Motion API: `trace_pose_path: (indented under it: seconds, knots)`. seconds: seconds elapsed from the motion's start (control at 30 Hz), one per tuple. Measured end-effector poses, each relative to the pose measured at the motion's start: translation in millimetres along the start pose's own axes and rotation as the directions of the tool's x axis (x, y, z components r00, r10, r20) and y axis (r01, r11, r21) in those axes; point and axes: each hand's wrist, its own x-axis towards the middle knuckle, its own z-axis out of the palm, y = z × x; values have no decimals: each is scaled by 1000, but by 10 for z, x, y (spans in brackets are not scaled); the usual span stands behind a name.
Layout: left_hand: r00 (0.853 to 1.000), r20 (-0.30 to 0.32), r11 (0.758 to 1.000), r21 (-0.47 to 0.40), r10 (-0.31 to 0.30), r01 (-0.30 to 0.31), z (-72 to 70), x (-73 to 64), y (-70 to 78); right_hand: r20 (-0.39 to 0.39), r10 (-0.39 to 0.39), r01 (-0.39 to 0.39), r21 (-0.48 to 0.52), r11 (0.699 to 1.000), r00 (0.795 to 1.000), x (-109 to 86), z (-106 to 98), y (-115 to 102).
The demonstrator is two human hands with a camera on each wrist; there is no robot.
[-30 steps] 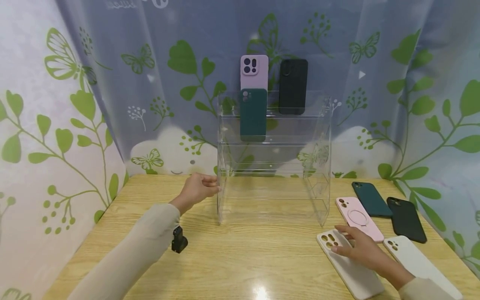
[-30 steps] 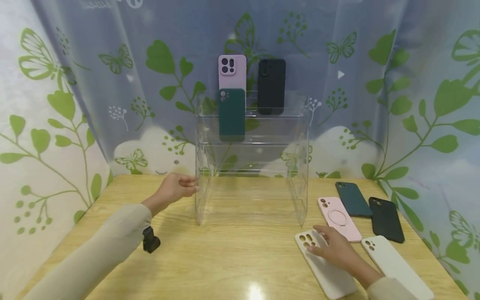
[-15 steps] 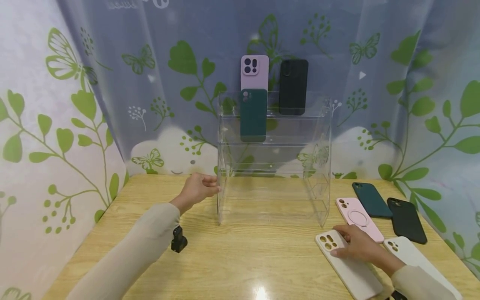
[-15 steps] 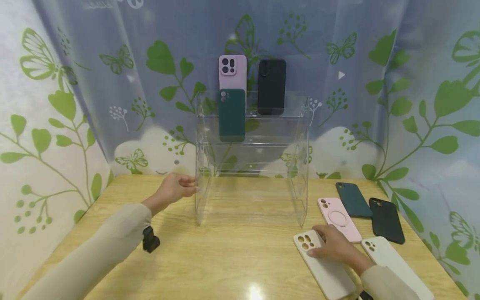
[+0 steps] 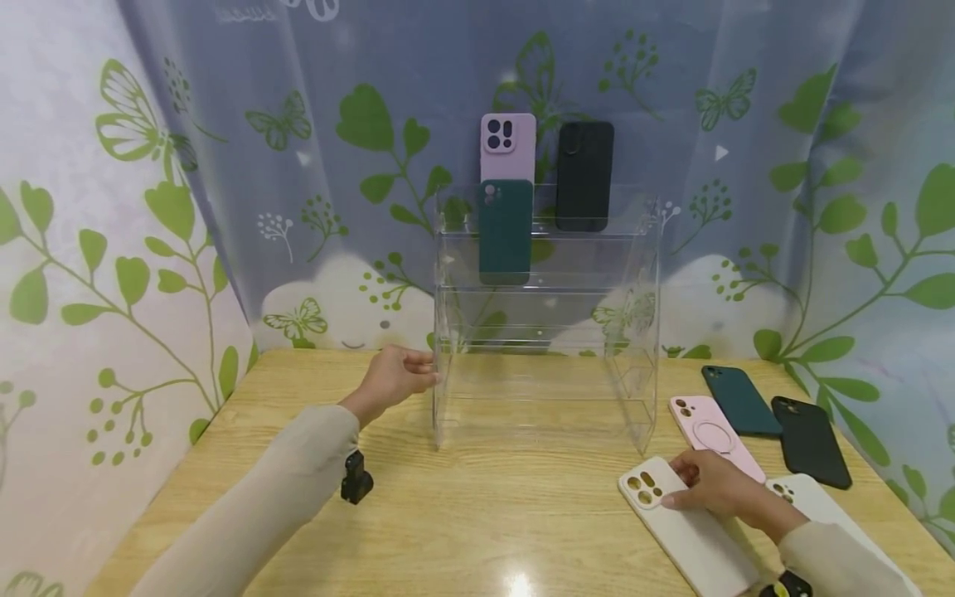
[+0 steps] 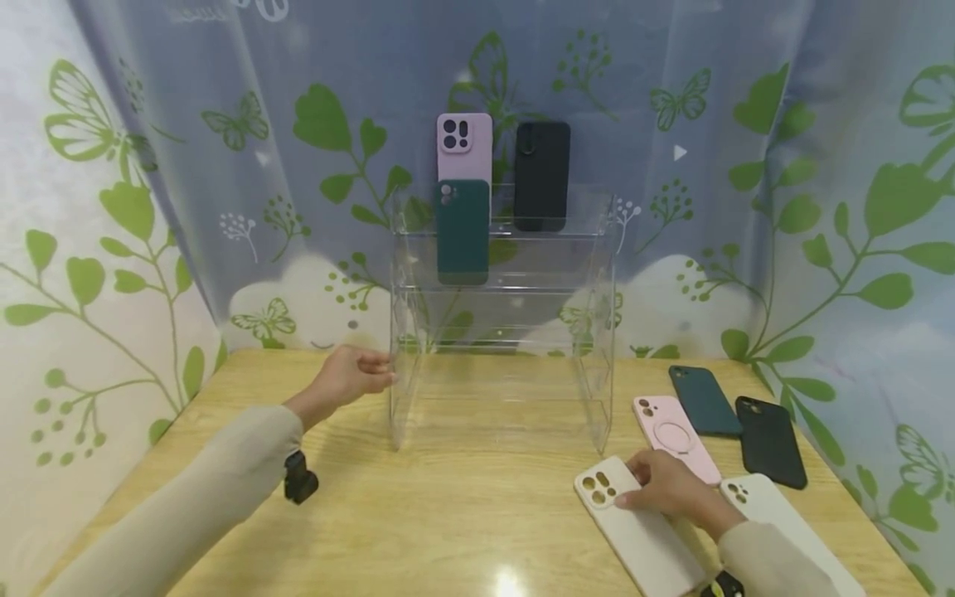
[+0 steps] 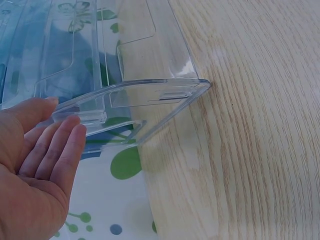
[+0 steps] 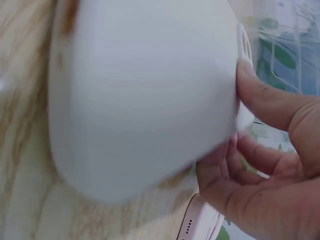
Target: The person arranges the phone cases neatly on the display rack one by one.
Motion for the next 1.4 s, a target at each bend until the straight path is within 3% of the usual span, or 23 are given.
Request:
trace_pose_path:
  seconds: [0.33,0.53,0.77,0.9,1.17,1.3,1.4]
  knots:
    - [1000,5,1000,-8,-4,4,-9,6,15,166,-71,30,236,971,984,-54,-200,-112]
    - [1000,10,1000,-6,-3,3,-9,9,13,156,-120,77,255,964,981,-57,-317,-257]
    - [1000,4,1000,-7,-10,10,1,2,-2,21,-90,82,236,968,996,-82,-519,-527]
    - [1000,-3,1000,-9,-4,4,12,-4,1,-91,-84,103,219,970,992,-79,-653,-719]
    - [1000,-8,1000,-4,-7,7,13,-20,15,-274,-90,147,195,970,958,13,-926,-1091]
    - [1000,-3,1000,-3,-8,8,9,-22,19,-322,-122,214,267,940,939,68,-1054,-1273]
    - [1000,0,1000,-7,-8,8,6,-22,8,-374,-159,286,316,905,914,109,-1134,-1411]
